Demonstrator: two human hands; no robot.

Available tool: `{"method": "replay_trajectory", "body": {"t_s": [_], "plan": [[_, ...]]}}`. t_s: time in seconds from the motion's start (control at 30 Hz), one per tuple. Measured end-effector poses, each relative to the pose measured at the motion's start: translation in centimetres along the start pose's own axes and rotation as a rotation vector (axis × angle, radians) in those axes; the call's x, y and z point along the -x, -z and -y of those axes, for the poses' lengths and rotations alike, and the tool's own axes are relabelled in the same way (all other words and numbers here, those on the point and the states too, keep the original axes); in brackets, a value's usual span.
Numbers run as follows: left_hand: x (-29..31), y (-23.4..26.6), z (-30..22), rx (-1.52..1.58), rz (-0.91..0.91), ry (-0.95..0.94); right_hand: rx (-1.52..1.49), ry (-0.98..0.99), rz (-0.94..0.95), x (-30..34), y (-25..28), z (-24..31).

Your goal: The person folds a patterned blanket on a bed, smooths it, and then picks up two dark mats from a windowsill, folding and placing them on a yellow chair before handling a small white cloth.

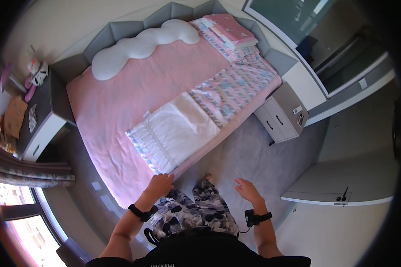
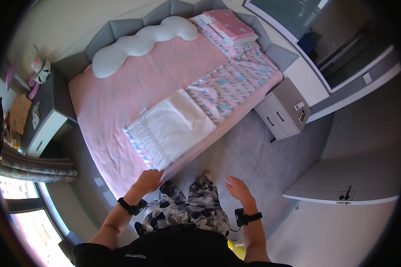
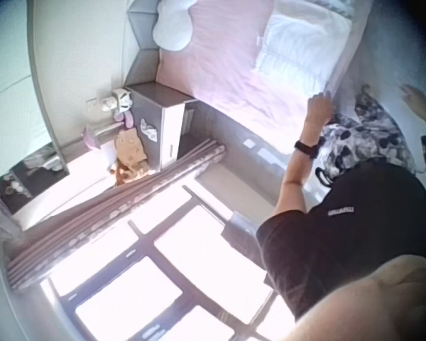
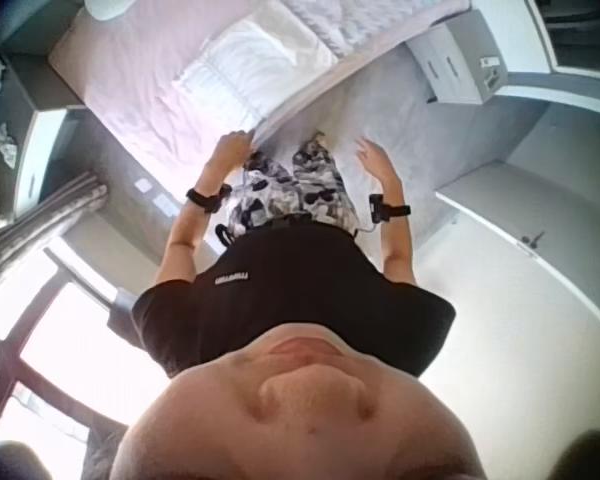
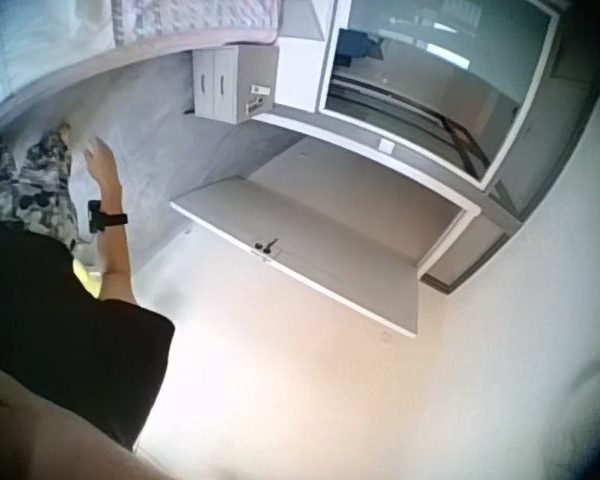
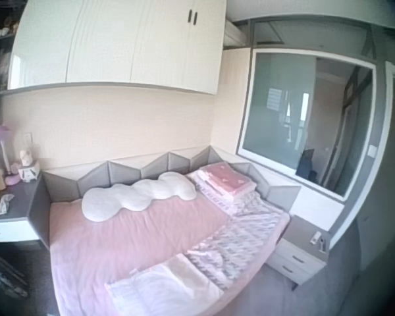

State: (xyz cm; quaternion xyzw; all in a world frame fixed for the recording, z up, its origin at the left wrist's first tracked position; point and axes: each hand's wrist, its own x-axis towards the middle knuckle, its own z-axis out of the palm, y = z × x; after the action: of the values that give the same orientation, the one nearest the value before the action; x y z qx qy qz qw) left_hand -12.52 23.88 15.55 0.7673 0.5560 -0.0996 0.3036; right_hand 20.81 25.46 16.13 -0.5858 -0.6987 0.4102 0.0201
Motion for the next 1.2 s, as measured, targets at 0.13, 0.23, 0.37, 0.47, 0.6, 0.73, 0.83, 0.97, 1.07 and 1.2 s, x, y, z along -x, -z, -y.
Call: {"method": "replay_trajectory", "body": {"t_s": [0.13, 0.23, 0.37, 0.47, 0.6, 0.73, 0.83, 0.97, 1.07, 1.2], "plan": [[-2.6, -0.8, -3.9, -0.055, 0.068, 0.115, -0.019, -0.083, -0.089, 2.5, 3.1, -9.1], [-4.8, -0.9, -7.4, 0.013, 0.089, 0.193, -0.043, -0.217, -0.236, 5.3, 5.3, -15.7], [-8.5, 0.5, -11.9, 0.041, -0.053, 0.181, -0.164, -0.348, -0.409, 7.6, 7.8, -21.9], [-11.4, 2.6, -16.0, 0.006, -0.056, 0.181, -0.167, -0.376, -0.428, 8.9, 9.0, -25.9], [-15.0, 5.2, -19.8, 0.063, -0.096, 0.095, -0.203, -0.401, -0.407, 7.9, 10.7, -28.2], [-17.7, 6.2, -22.1, 0.061, -0.044, 0.131, -0.211, -0.37, -0.361, 5.2, 12.4, -30.5], [-19.5, 6.1, -21.6, 0.05, -0.033, 0.184, -0.203, -0.351, -0.31, 2.1, 15.1, -30.5], [-23.9, 6.4, -20.8, -0.005, -0.075, 0.226, -0.255, -0.336, -0.278, -2.6, 19.3, -30.3], [-28.3, 7.4, -20.7, -0.003, -0.123, 0.204, -0.249, -0.307, -0.292, -6.2, 23.0, -30.8], [-34.1, 9.9, -20.6, 0.054, -0.194, 0.189, -0.179, -0.265, -0.269, -11.3, 28.8, -30.3]]}}
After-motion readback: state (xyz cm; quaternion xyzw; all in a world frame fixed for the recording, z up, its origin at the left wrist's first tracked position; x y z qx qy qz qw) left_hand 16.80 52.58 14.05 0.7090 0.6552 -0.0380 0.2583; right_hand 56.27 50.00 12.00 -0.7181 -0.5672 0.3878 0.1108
